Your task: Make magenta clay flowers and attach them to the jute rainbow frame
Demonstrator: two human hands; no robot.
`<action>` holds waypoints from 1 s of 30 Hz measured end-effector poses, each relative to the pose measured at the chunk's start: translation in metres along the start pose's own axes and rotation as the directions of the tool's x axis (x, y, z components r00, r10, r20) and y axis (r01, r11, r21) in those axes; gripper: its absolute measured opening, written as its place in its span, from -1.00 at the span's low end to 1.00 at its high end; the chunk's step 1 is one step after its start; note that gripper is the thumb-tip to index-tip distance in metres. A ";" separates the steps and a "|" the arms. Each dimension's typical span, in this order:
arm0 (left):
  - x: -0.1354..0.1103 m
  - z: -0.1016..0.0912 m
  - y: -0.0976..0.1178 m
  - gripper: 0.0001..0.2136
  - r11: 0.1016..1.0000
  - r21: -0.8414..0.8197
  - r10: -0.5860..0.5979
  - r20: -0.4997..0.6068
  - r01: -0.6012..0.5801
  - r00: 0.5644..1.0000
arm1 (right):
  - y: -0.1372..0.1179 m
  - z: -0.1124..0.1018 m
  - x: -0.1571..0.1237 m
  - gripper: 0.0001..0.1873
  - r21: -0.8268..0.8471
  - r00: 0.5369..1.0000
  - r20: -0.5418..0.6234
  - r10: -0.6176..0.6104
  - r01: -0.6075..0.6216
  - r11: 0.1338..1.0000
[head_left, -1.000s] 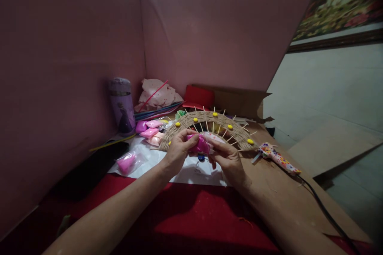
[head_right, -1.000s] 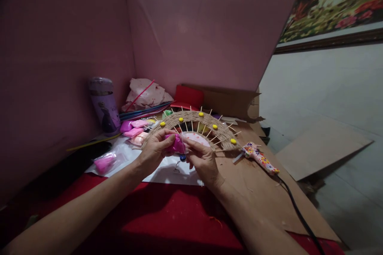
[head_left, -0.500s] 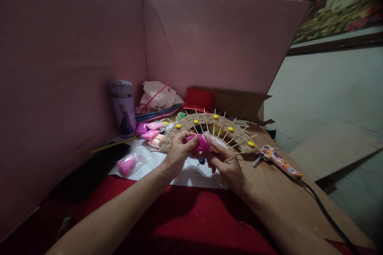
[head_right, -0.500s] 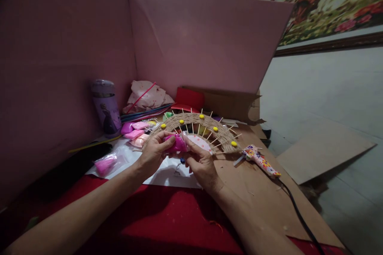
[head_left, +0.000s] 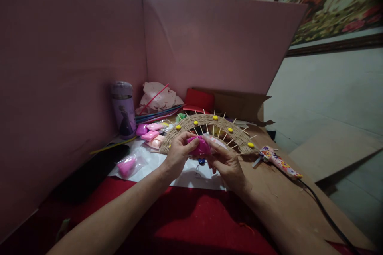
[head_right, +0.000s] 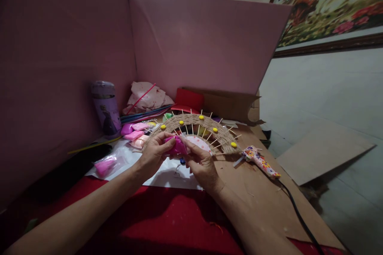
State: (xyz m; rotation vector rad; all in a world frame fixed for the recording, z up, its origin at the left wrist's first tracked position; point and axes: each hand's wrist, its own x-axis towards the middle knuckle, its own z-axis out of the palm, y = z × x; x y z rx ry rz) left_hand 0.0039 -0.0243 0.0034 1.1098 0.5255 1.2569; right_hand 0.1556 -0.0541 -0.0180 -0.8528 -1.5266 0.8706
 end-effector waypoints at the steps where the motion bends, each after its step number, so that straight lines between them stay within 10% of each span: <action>1: 0.000 0.000 0.000 -0.71 1.000 0.006 0.003 0.000 -0.003 1.000 | 0.000 0.000 0.000 -0.48 -0.005 1.000 0.006 0.002 -0.002 1.000; 30: -0.001 -0.004 0.010 -0.76 0.999 0.017 -0.042 0.104 0.041 0.994 | -0.001 -0.002 -0.003 -0.49 0.135 0.992 0.129 0.004 -0.022 0.991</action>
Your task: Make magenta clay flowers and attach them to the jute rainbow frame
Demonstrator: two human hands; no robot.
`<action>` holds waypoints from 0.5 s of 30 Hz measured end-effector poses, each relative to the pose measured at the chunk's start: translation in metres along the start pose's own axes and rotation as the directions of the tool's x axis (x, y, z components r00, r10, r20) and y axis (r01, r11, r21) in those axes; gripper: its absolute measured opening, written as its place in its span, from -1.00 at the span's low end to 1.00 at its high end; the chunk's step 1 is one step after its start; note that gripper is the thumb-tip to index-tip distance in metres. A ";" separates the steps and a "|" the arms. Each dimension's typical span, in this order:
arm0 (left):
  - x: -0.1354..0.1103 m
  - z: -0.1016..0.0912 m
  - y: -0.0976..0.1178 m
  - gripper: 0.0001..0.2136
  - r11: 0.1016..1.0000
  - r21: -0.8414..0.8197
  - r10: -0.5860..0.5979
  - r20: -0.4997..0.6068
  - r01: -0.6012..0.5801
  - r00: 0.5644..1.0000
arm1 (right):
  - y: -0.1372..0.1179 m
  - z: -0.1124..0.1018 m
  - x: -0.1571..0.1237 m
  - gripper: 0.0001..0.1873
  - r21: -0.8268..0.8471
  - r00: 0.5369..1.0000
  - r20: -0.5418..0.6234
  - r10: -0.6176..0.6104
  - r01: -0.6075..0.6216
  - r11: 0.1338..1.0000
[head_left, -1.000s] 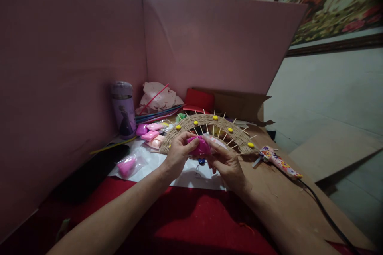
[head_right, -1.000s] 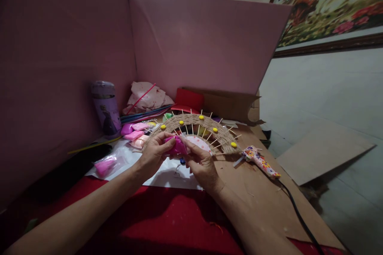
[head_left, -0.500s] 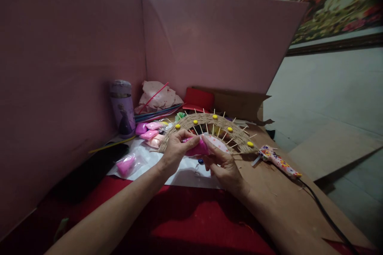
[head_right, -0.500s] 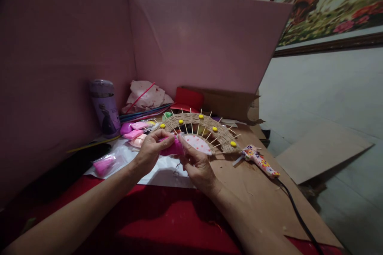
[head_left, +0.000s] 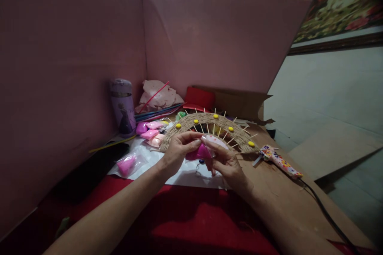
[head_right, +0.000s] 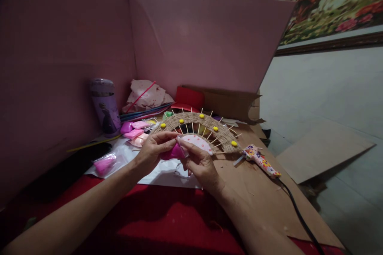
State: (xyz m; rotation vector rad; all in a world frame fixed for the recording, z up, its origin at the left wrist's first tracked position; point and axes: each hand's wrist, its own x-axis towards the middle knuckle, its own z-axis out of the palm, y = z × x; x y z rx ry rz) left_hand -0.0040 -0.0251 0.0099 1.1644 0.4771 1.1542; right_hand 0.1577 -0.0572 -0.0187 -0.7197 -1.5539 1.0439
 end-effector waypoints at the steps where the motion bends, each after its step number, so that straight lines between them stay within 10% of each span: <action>1: 0.000 0.001 0.000 -0.76 1.000 0.005 0.003 -0.016 -0.003 1.000 | 0.000 -0.001 0.000 -0.50 -0.004 1.000 -0.021 -0.001 0.001 1.000; 15: -0.001 0.003 -0.001 -0.79 0.999 0.034 0.038 -0.057 -0.036 0.998 | 0.005 -0.004 0.000 -0.46 0.029 1.000 -0.019 0.022 -0.021 0.999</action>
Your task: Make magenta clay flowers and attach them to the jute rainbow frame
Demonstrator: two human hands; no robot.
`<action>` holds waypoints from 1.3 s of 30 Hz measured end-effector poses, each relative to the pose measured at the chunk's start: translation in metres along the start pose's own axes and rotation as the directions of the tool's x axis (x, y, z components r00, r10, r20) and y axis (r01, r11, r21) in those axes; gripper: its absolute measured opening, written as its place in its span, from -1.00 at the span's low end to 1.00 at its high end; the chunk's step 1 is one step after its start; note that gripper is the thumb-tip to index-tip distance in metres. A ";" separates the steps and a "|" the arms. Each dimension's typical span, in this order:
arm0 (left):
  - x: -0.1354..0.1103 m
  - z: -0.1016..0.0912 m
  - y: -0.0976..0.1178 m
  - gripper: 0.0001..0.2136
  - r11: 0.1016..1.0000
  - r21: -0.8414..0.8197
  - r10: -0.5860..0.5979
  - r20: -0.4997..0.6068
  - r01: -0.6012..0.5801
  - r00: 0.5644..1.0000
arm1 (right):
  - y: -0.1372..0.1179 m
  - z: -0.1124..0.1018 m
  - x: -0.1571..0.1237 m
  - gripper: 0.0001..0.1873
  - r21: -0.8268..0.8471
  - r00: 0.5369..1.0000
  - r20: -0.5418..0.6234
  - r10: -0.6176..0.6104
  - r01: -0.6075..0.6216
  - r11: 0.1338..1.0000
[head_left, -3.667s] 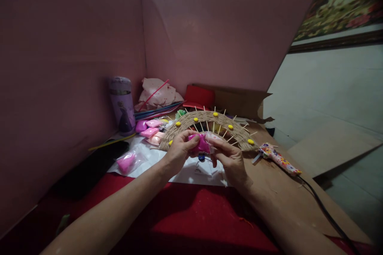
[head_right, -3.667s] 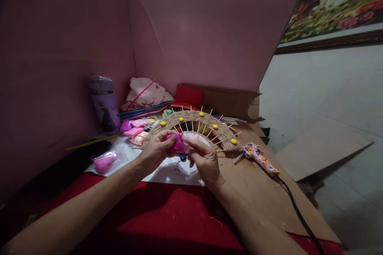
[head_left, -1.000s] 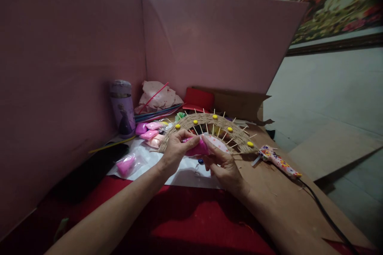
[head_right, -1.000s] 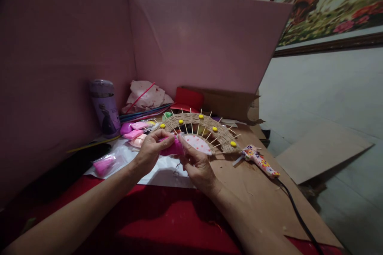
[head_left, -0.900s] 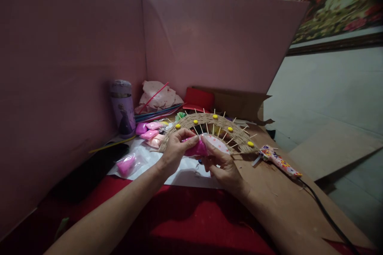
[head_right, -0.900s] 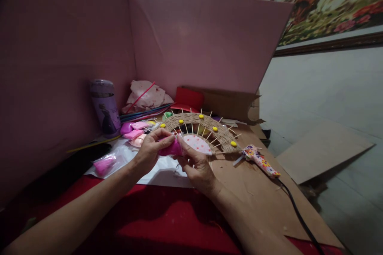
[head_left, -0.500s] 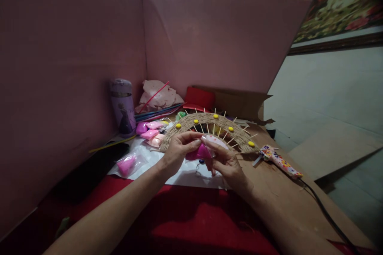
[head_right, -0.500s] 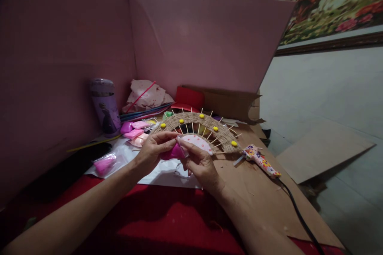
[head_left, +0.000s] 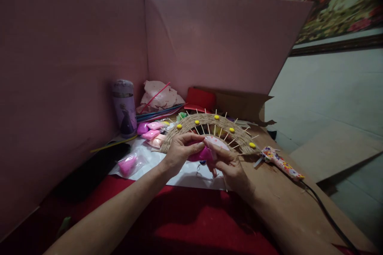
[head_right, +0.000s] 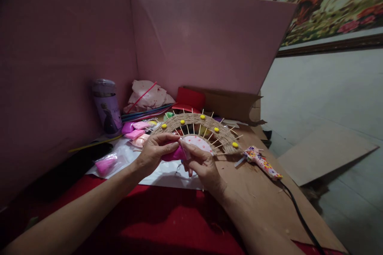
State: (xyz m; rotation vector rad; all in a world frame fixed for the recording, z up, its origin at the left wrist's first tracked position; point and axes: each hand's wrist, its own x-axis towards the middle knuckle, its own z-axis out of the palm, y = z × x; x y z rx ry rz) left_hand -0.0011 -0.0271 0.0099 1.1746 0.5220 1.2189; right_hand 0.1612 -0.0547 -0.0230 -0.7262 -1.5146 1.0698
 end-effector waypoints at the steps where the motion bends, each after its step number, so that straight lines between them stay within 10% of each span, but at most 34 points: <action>1: -0.001 0.001 0.000 -0.80 1.000 -0.005 -0.005 -0.002 0.005 1.000 | 0.001 -0.002 0.001 -0.48 0.014 1.000 -0.017 -0.002 0.002 1.000; 26: -0.002 0.005 0.001 -0.75 0.997 0.003 -0.071 -0.007 0.071 0.997 | 0.001 0.000 0.005 -0.52 0.241 0.999 -0.015 0.037 -0.032 0.970; 39: 0.005 -0.003 -0.004 -0.74 1.000 -0.024 0.015 -0.066 -0.017 0.998 | -0.002 0.000 0.004 -0.57 -0.022 0.994 -0.105 -0.018 0.016 1.000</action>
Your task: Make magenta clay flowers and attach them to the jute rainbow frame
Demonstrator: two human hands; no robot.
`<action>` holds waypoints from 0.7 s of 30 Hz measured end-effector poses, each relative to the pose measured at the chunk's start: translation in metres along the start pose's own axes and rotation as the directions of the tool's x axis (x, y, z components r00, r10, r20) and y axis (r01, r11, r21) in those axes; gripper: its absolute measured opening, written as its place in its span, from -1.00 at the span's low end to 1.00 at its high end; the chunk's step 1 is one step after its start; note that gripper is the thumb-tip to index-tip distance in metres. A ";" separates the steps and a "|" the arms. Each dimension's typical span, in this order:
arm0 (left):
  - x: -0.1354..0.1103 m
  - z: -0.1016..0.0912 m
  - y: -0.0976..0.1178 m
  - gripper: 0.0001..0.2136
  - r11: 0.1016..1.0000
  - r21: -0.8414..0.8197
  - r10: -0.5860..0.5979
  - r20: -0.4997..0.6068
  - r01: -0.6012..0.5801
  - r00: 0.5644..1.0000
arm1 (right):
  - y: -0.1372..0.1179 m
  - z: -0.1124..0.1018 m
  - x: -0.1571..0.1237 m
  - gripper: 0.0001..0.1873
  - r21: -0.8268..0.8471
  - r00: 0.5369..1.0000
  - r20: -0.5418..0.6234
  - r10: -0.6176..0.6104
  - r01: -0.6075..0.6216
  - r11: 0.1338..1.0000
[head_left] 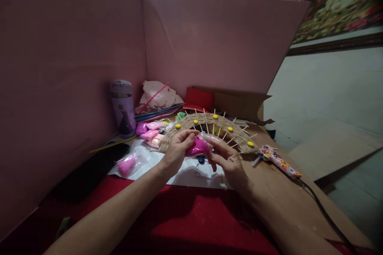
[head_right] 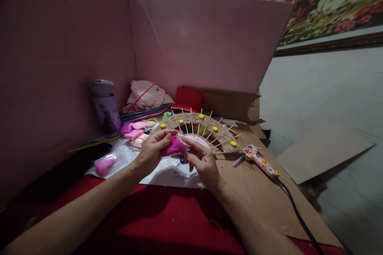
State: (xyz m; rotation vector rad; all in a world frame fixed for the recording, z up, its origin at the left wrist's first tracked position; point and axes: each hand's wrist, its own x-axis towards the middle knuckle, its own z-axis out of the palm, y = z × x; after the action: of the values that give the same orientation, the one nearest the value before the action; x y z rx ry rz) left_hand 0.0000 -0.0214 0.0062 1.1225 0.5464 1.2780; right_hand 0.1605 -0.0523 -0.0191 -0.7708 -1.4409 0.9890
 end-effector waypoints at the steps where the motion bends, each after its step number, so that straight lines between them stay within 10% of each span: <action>1: 0.000 0.000 -0.001 -0.74 1.000 0.009 0.005 0.008 -0.005 1.000 | 0.000 -0.001 0.000 -0.59 -0.009 1.000 0.009 -0.007 0.007 1.000; 13: -0.002 0.000 0.004 -0.75 0.976 0.210 0.059 0.027 -0.064 0.998 | -0.009 0.004 -0.002 -0.60 -0.064 0.991 0.136 -0.016 0.024 0.998; 21: -0.004 0.001 0.002 -0.71 0.831 0.487 0.278 0.056 -0.269 0.959 | -0.009 0.005 0.000 -0.75 -0.048 0.998 -0.049 -0.036 0.033 0.998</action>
State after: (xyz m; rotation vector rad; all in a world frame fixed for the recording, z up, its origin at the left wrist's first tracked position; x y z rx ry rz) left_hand -0.0006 -0.0254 0.0077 1.6651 0.7720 1.4377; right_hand 0.1558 -0.0567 -0.0103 -0.7974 -1.4347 0.9062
